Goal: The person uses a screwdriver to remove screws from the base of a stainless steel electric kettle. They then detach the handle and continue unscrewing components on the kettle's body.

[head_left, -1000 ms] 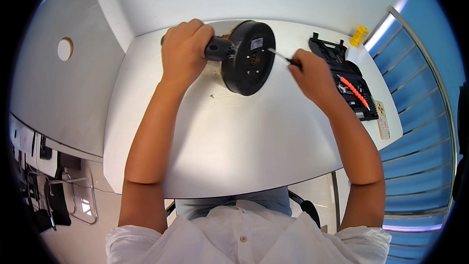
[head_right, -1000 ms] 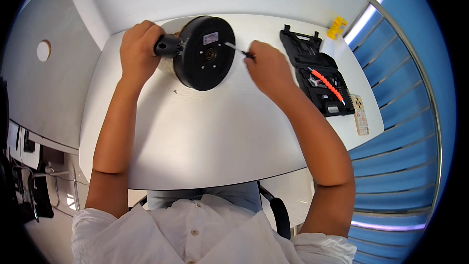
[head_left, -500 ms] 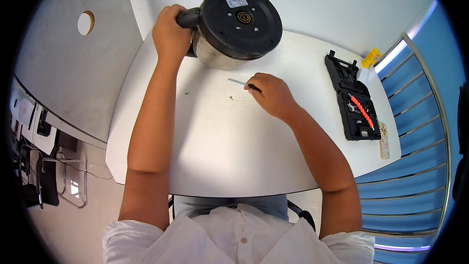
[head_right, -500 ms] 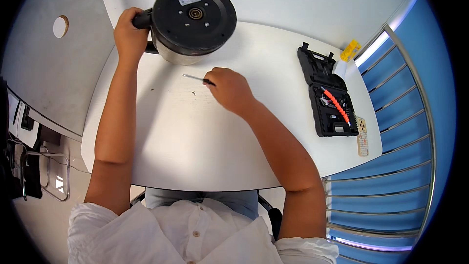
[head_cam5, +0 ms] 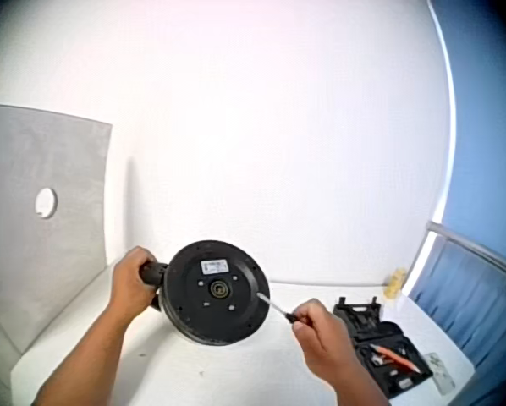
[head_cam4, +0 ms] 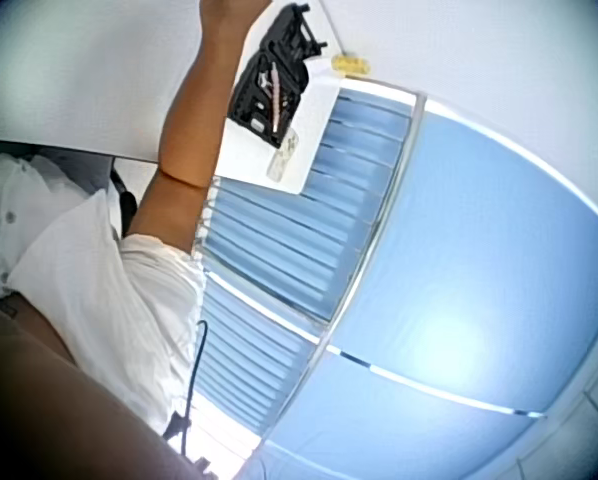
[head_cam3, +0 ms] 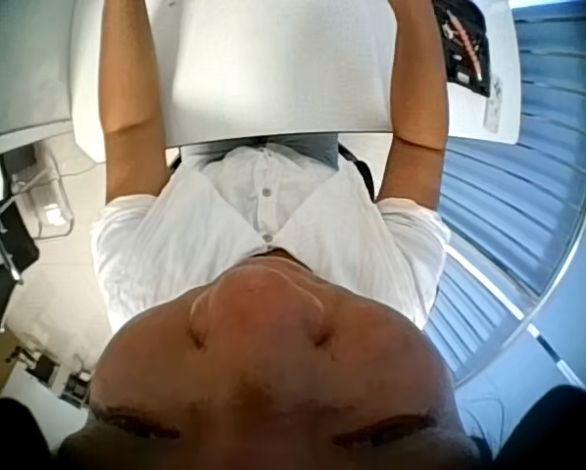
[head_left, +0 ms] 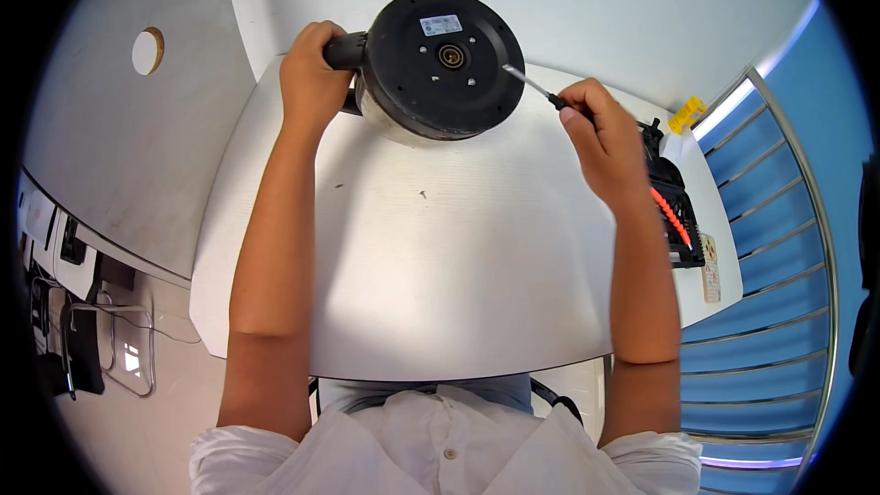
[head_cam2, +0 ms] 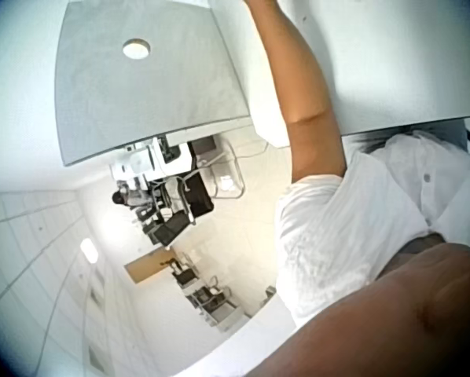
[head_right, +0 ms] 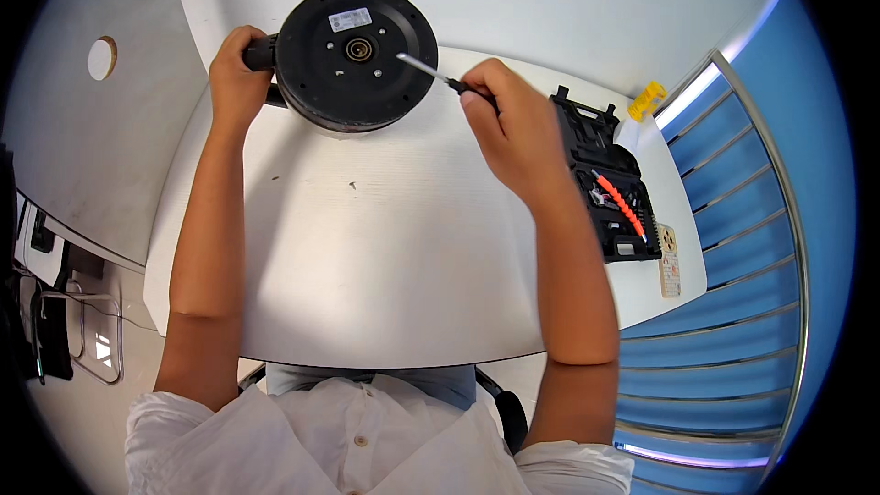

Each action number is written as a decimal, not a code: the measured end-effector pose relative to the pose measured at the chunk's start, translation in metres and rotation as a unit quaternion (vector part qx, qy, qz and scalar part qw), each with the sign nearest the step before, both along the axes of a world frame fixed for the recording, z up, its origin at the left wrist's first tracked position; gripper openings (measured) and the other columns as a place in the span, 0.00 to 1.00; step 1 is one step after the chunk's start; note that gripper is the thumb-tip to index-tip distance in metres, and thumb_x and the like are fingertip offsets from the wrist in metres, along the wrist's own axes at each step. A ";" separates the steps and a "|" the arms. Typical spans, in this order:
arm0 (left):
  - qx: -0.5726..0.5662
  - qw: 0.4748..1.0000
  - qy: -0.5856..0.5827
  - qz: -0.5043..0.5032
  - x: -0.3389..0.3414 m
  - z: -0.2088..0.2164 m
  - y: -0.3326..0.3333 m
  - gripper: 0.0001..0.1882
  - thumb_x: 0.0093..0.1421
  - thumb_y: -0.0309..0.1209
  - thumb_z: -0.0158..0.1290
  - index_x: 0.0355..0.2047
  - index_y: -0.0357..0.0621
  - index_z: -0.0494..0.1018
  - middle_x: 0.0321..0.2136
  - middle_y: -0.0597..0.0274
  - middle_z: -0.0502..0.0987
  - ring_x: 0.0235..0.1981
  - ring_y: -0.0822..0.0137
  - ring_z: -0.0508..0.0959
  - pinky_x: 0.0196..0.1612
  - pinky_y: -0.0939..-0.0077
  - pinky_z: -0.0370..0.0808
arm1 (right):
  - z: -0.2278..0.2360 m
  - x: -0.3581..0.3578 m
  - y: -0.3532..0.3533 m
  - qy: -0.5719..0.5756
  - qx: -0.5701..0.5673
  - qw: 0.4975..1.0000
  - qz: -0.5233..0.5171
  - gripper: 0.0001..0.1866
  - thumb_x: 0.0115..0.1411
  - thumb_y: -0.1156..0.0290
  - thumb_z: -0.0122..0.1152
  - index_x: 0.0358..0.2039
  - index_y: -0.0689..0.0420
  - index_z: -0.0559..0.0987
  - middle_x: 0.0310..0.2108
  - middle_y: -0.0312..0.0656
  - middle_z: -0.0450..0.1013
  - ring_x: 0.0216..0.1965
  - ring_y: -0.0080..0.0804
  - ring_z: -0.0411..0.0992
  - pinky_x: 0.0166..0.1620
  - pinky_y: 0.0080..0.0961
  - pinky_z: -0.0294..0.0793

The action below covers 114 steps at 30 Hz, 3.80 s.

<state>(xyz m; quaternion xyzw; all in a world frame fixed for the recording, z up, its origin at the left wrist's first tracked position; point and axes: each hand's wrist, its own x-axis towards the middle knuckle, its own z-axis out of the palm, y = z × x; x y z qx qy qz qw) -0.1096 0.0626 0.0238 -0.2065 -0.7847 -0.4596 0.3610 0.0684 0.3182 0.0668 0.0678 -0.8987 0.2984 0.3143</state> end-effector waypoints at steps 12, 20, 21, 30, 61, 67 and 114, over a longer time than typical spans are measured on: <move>-0.033 0.999 -0.002 0.003 0.005 0.004 0.006 0.11 0.45 0.16 0.56 0.29 0.41 0.70 0.27 0.60 0.72 0.28 0.61 0.73 0.36 0.74 0.70 | 0.054 -0.009 -0.022 0.174 0.474 0.863 -0.032 0.08 0.43 0.80 0.61 0.24 0.51 0.77 0.24 0.34 0.64 0.27 0.30 0.66 0.25 0.26 0.68; -0.037 0.999 0.012 0.000 0.001 0.001 0.005 0.10 0.46 0.18 0.56 0.29 0.41 0.70 0.27 0.60 0.72 0.28 0.60 0.72 0.35 0.74 0.70 | 0.055 -0.014 -0.026 0.185 0.492 0.850 -0.038 0.09 0.42 0.82 0.61 0.23 0.51 0.77 0.25 0.33 0.65 0.28 0.29 0.65 0.23 0.25 0.67; -0.036 0.999 0.011 -0.001 0.001 0.001 0.004 0.10 0.46 0.18 0.56 0.29 0.41 0.70 0.26 0.60 0.72 0.28 0.60 0.72 0.35 0.74 0.70 | 0.056 -0.014 -0.027 0.181 0.494 0.849 -0.037 0.09 0.42 0.81 0.62 0.23 0.51 0.78 0.25 0.33 0.66 0.28 0.29 0.66 0.23 0.25 0.67; -0.042 0.999 0.009 0.000 0.002 0.001 0.003 0.09 0.46 0.19 0.56 0.28 0.41 0.69 0.26 0.60 0.72 0.28 0.60 0.72 0.34 0.73 0.70 | 0.060 -0.010 -0.033 0.167 0.511 0.843 -0.036 0.10 0.42 0.81 0.62 0.25 0.51 0.79 0.26 0.34 0.66 0.29 0.28 0.66 0.24 0.25 0.68; -0.056 0.997 0.013 -0.042 0.006 0.005 0.002 0.09 0.44 0.22 0.58 0.27 0.43 0.71 0.27 0.60 0.73 0.30 0.55 0.74 0.34 0.67 0.70 | 0.081 -0.016 -0.047 -0.087 0.478 0.872 -0.061 0.01 0.53 0.77 0.58 0.26 0.58 0.77 0.29 0.41 0.73 0.34 0.39 0.73 0.36 0.34 0.74; -0.082 0.996 0.016 -0.027 0.009 0.008 0.006 0.09 0.44 0.22 0.57 0.27 0.43 0.71 0.27 0.60 0.73 0.30 0.55 0.74 0.34 0.67 0.70 | 0.087 -0.014 -0.044 -0.011 0.558 0.830 0.005 0.03 0.52 0.78 0.61 0.28 0.58 0.77 0.29 0.39 0.72 0.37 0.38 0.72 0.38 0.34 0.74; -0.088 0.995 0.029 -0.032 0.011 0.007 0.009 0.09 0.44 0.24 0.59 0.27 0.46 0.71 0.26 0.61 0.73 0.31 0.55 0.74 0.34 0.67 0.70 | 0.087 -0.012 -0.053 -0.053 0.615 0.784 -0.060 0.04 0.50 0.80 0.55 0.28 0.59 0.75 0.27 0.41 0.71 0.32 0.38 0.71 0.36 0.32 0.74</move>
